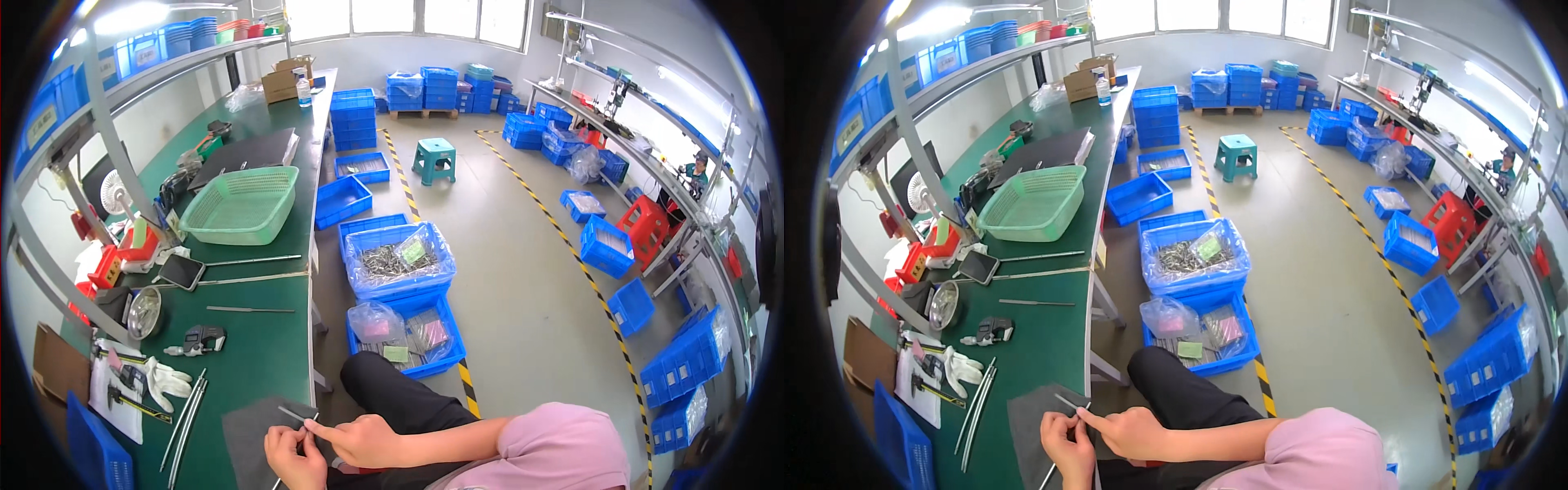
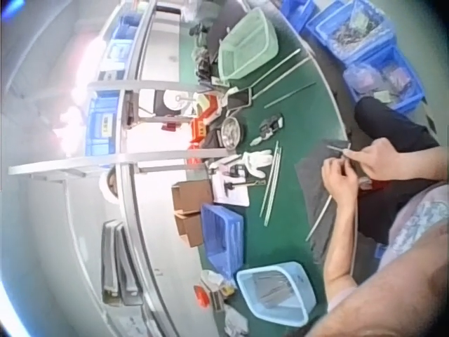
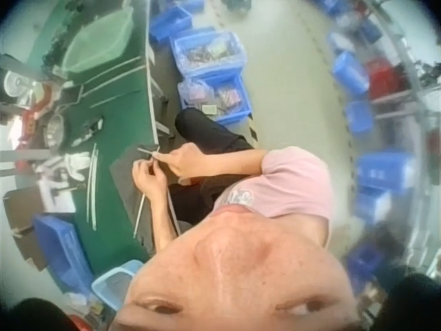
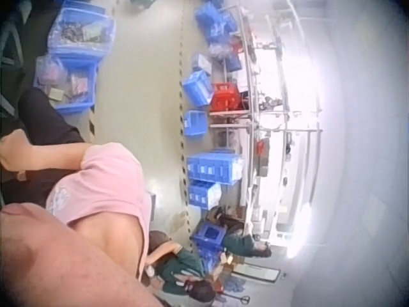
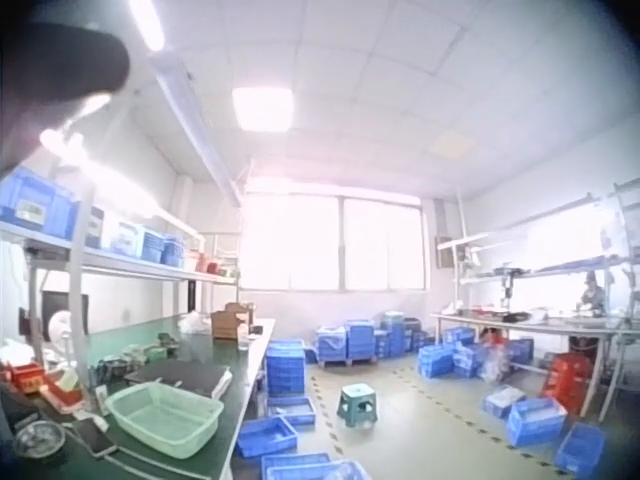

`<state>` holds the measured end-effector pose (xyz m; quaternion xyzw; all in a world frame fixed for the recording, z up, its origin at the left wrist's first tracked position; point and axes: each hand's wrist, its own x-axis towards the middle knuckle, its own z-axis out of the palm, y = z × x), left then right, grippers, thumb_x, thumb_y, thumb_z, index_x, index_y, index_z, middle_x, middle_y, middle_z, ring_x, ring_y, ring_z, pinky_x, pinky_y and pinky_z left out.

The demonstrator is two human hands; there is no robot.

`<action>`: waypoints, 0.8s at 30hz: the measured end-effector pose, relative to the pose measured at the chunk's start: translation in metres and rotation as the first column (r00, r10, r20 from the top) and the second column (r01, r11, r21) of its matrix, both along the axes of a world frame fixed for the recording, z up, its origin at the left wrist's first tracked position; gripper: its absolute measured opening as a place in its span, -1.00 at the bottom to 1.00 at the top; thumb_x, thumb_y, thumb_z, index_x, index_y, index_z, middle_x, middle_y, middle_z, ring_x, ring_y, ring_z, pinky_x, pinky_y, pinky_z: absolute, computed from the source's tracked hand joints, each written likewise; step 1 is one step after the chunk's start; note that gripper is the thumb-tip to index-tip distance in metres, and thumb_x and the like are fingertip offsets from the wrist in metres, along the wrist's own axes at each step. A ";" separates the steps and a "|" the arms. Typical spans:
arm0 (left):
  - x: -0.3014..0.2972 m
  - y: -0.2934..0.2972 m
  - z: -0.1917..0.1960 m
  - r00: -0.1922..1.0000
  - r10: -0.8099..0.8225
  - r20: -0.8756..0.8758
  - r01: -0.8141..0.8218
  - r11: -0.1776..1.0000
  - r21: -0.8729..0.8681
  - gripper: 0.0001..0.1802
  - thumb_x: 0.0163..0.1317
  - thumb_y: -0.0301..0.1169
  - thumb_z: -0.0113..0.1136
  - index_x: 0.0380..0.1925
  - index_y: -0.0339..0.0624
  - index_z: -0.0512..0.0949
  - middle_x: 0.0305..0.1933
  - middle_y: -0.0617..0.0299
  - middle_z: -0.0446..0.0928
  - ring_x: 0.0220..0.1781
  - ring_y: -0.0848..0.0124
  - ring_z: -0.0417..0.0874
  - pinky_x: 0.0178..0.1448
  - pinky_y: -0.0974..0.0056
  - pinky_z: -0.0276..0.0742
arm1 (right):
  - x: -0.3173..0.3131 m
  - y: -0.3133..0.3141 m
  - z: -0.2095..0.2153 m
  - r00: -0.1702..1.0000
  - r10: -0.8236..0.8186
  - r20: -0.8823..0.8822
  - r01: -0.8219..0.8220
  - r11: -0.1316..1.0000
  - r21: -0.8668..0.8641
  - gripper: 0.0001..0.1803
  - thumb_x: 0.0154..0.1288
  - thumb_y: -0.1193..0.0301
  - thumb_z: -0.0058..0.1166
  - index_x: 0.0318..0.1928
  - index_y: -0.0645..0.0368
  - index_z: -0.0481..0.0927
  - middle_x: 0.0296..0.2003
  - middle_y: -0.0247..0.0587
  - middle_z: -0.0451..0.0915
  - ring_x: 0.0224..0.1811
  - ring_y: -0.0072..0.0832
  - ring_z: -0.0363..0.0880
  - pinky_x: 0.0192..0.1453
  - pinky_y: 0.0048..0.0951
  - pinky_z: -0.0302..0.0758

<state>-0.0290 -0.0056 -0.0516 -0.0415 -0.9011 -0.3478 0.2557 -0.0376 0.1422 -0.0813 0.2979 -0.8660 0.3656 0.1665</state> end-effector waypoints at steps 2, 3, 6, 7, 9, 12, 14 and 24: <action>0.006 0.000 0.001 0.999 0.004 0.044 -0.008 0.996 0.087 -0.81 -0.07 -0.71 0.24 -0.62 -0.33 0.40 -0.46 0.12 0.36 -0.43 0.20 0.42 -0.38 0.21 0.33 | 0.014 0.006 -0.002 0.998 0.013 0.065 -0.012 1.000 -0.012 -0.26 -0.01 0.36 0.17 0.31 -0.02 0.43 -0.64 -0.31 0.53 -0.70 -0.34 0.51 -0.63 -0.31 0.41; 0.008 0.001 0.003 1.000 0.012 0.012 -0.012 0.999 0.040 -0.79 -0.07 -0.71 0.24 -0.63 -0.33 0.37 -0.48 0.12 0.34 -0.44 0.21 0.42 -0.38 0.21 0.32 | 0.024 0.016 -0.001 0.996 0.010 0.089 -0.011 1.000 0.014 -0.30 0.01 0.38 0.14 0.29 0.00 0.44 -0.64 -0.30 0.52 -0.70 -0.34 0.51 -0.63 -0.30 0.41; 0.004 -0.001 0.018 0.995 -0.024 0.100 0.023 1.000 0.007 -0.82 -0.03 -0.62 0.26 -0.62 -0.26 0.42 -0.47 0.09 0.38 -0.37 0.08 0.45 -0.29 0.09 0.35 | 0.014 0.013 0.019 0.998 -0.015 0.054 0.013 0.999 0.033 -0.37 0.03 0.43 0.09 0.23 0.04 0.48 -0.66 -0.28 0.51 -0.69 -0.35 0.51 -0.61 -0.29 0.42; -0.002 0.005 0.019 0.999 -0.043 0.018 0.042 0.999 0.021 -0.84 -0.02 -0.61 0.26 -0.61 -0.26 0.44 -0.46 0.08 0.40 -0.37 0.06 0.45 -0.30 0.09 0.36 | 0.000 0.009 0.025 0.999 -0.032 0.042 0.026 0.992 0.120 -0.39 0.02 0.45 0.06 0.20 0.08 0.50 -0.66 -0.30 0.51 -0.68 -0.35 0.52 -0.61 -0.30 0.42; -0.013 0.009 0.027 0.998 -0.056 0.028 0.056 0.998 0.005 -0.87 -0.05 -0.60 0.29 -0.57 -0.27 0.49 -0.45 0.09 0.42 -0.36 0.08 0.47 -0.29 0.10 0.38 | -0.011 0.006 0.028 0.999 -0.039 0.000 0.039 0.997 0.062 -0.39 0.01 0.50 0.07 0.19 0.11 0.50 -0.67 -0.34 0.49 -0.69 -0.36 0.50 -0.62 -0.33 0.41; -0.012 0.013 0.028 0.998 -0.034 0.056 0.029 0.997 0.075 -0.89 -0.04 -0.60 0.31 -0.55 -0.27 0.53 -0.43 0.13 0.45 -0.36 0.12 0.49 -0.30 0.14 0.40 | 0.018 0.039 0.025 0.998 -0.007 0.066 0.006 1.000 0.016 -0.38 0.01 0.63 0.05 0.19 0.12 0.54 -0.66 -0.22 0.50 -0.72 -0.29 0.47 -0.64 -0.30 0.35; -0.009 0.012 0.027 0.993 -0.009 0.115 0.002 0.998 0.059 -0.90 -0.03 -0.61 0.31 -0.55 -0.28 0.55 -0.43 0.15 0.45 -0.37 0.16 0.49 -0.31 0.17 0.40 | 0.012 0.038 0.033 0.998 0.013 0.069 -0.018 0.997 0.079 -0.39 0.00 0.64 0.05 0.18 0.14 0.55 -0.68 -0.26 0.47 -0.72 -0.30 0.44 -0.63 -0.31 0.32; -0.002 0.011 0.028 0.991 0.001 0.135 -0.017 0.993 0.115 -0.89 -0.05 -0.63 0.32 -0.56 -0.28 0.55 -0.45 0.19 0.44 -0.41 0.21 0.47 -0.35 0.19 0.38 | 0.000 0.025 0.044 0.999 0.024 0.027 -0.026 0.996 0.083 -0.40 -0.03 0.49 0.19 0.15 0.08 0.58 -0.73 -0.32 0.40 -0.76 -0.35 0.40 -0.64 -0.35 0.33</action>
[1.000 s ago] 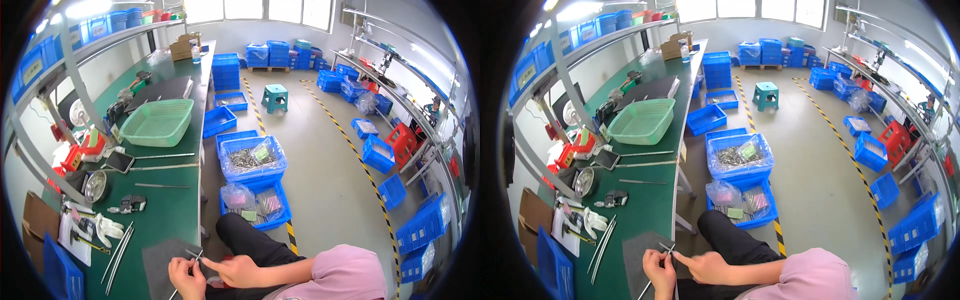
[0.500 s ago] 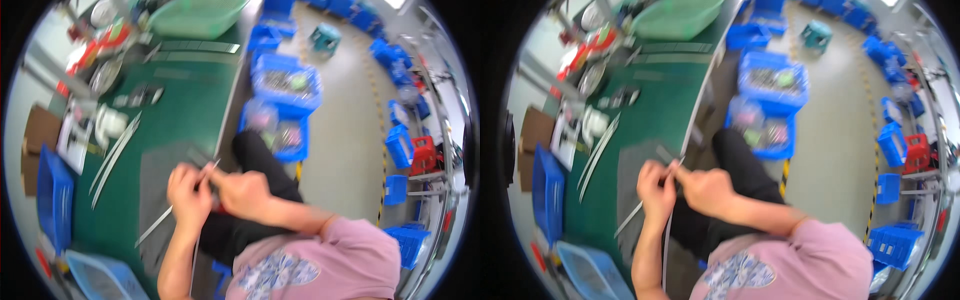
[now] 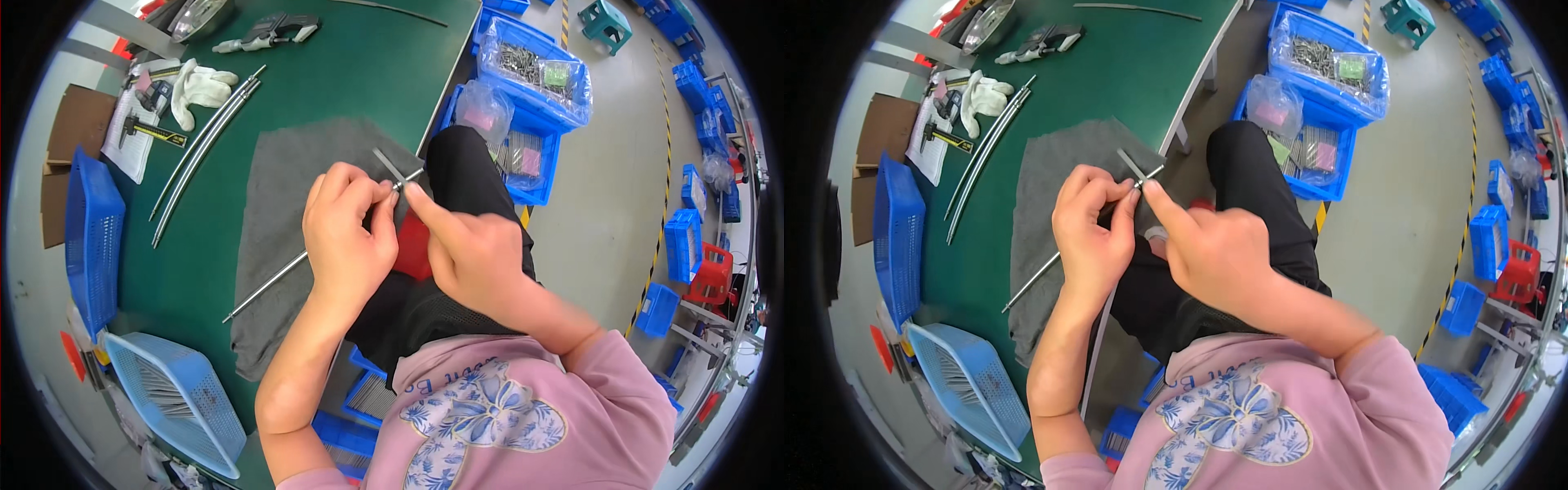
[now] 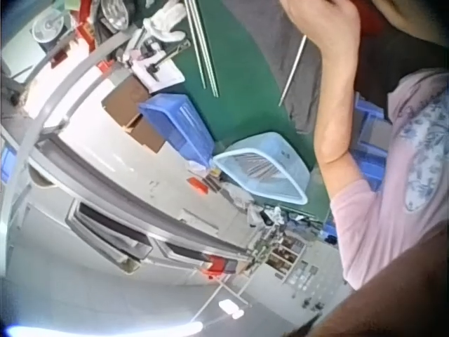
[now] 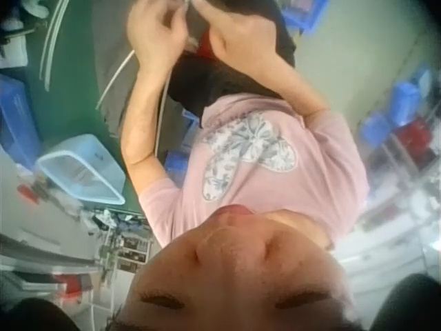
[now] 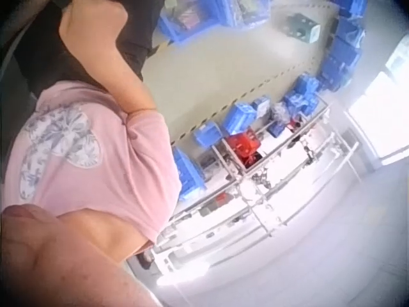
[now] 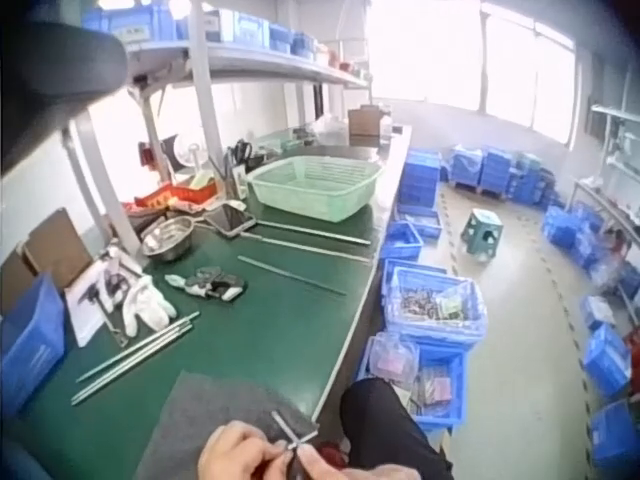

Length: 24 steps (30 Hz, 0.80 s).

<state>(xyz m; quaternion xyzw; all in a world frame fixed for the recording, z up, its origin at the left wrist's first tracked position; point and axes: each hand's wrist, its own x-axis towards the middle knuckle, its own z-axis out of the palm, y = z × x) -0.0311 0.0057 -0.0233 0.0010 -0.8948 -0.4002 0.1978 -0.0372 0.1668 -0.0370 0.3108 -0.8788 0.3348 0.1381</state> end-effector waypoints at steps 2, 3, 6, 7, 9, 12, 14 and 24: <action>0.002 0.001 0.002 1.000 0.002 0.016 -0.003 1.000 0.016 -0.90 -0.05 -0.63 0.31 -0.56 -0.28 0.55 -0.45 0.19 0.44 -0.41 0.21 0.47 -0.35 0.20 0.38 | 0.008 0.003 0.002 1.000 0.000 0.018 0.000 1.000 0.004 -0.38 -0.05 0.51 0.16 0.16 0.10 0.57 -0.74 -0.34 0.39 -0.77 -0.37 0.39 -0.65 -0.36 0.32; 0.003 -0.001 0.001 1.000 -0.006 -0.011 0.006 1.000 -0.012 -0.90 -0.04 -0.63 0.31 -0.55 -0.28 0.55 -0.46 0.19 0.44 -0.42 0.21 0.46 -0.36 0.20 0.38 | 0.019 0.013 0.002 0.999 -0.002 0.048 0.000 1.000 0.031 -0.40 -0.03 0.49 0.18 0.15 0.10 0.58 -0.74 -0.34 0.40 -0.77 -0.37 0.39 -0.64 -0.37 0.32; 0.003 0.001 -0.003 1.000 -0.024 -0.017 0.023 0.999 -0.029 -0.90 -0.04 -0.64 0.31 -0.55 -0.29 0.55 -0.46 0.19 0.44 -0.42 0.22 0.46 -0.37 0.20 0.37 | 0.023 0.020 0.003 0.994 -0.014 0.110 0.004 0.996 0.093 -0.43 -0.02 0.46 0.21 0.13 0.10 0.58 -0.73 -0.34 0.40 -0.76 -0.37 0.39 -0.64 -0.37 0.32; 0.000 0.001 -0.002 1.000 -0.020 -0.024 0.019 1.000 -0.018 -0.89 -0.05 -0.64 0.31 -0.55 -0.28 0.55 -0.46 0.19 0.43 -0.42 0.22 0.46 -0.37 0.20 0.37 | 0.009 0.008 0.003 0.999 0.001 0.040 -0.002 1.000 0.023 -0.41 -0.04 0.57 0.13 0.13 0.15 0.59 -0.75 -0.32 0.37 -0.79 -0.38 0.33 -0.65 -0.38 0.26; -0.002 0.001 0.000 1.000 -0.001 -0.009 0.002 1.000 0.016 -0.89 -0.05 -0.64 0.31 -0.55 -0.28 0.55 -0.45 0.19 0.44 -0.43 0.22 0.46 -0.37 0.20 0.37 | -0.004 -0.004 0.000 0.999 0.019 -0.029 -0.021 0.999 -0.044 -0.37 -0.08 0.67 0.04 0.13 0.21 0.59 -0.77 -0.31 0.34 -0.81 -0.40 0.26 -0.67 -0.40 0.21; 0.001 0.000 -0.001 0.999 -0.023 -0.047 0.021 0.999 -0.037 -0.89 -0.04 -0.63 0.31 -0.54 -0.29 0.55 -0.45 0.18 0.44 -0.43 0.21 0.46 -0.37 0.19 0.37 | 0.024 0.014 -0.008 1.000 0.000 0.014 0.000 0.999 0.037 -0.40 -0.04 0.66 0.05 0.13 0.22 0.58 -0.72 -0.31 0.37 -0.78 -0.40 0.29 -0.65 -0.40 0.21; -0.002 0.000 0.001 1.000 -0.017 -0.026 0.016 0.999 -0.032 -0.89 -0.04 -0.63 0.32 -0.54 -0.28 0.55 -0.45 0.18 0.44 -0.43 0.21 0.46 -0.36 0.19 0.37 | 0.019 0.013 -0.017 1.000 0.014 0.024 -0.014 1.000 0.028 -0.40 -0.04 0.67 0.05 0.14 0.24 0.58 -0.73 -0.32 0.35 -0.78 -0.41 0.28 -0.65 -0.41 0.20; 0.000 -0.003 0.003 0.999 -0.044 0.008 0.044 0.997 -0.068 -0.88 -0.06 -0.63 0.32 -0.54 -0.28 0.54 -0.44 0.17 0.44 -0.41 0.19 0.47 -0.35 0.18 0.37 | -0.007 -0.016 -0.049 0.983 -0.012 -0.185 -0.032 0.972 -0.233 -0.42 -0.06 0.55 0.18 0.11 0.19 0.62 -0.75 -0.40 0.25 -0.77 -0.47 0.26 -0.64 -0.42 0.24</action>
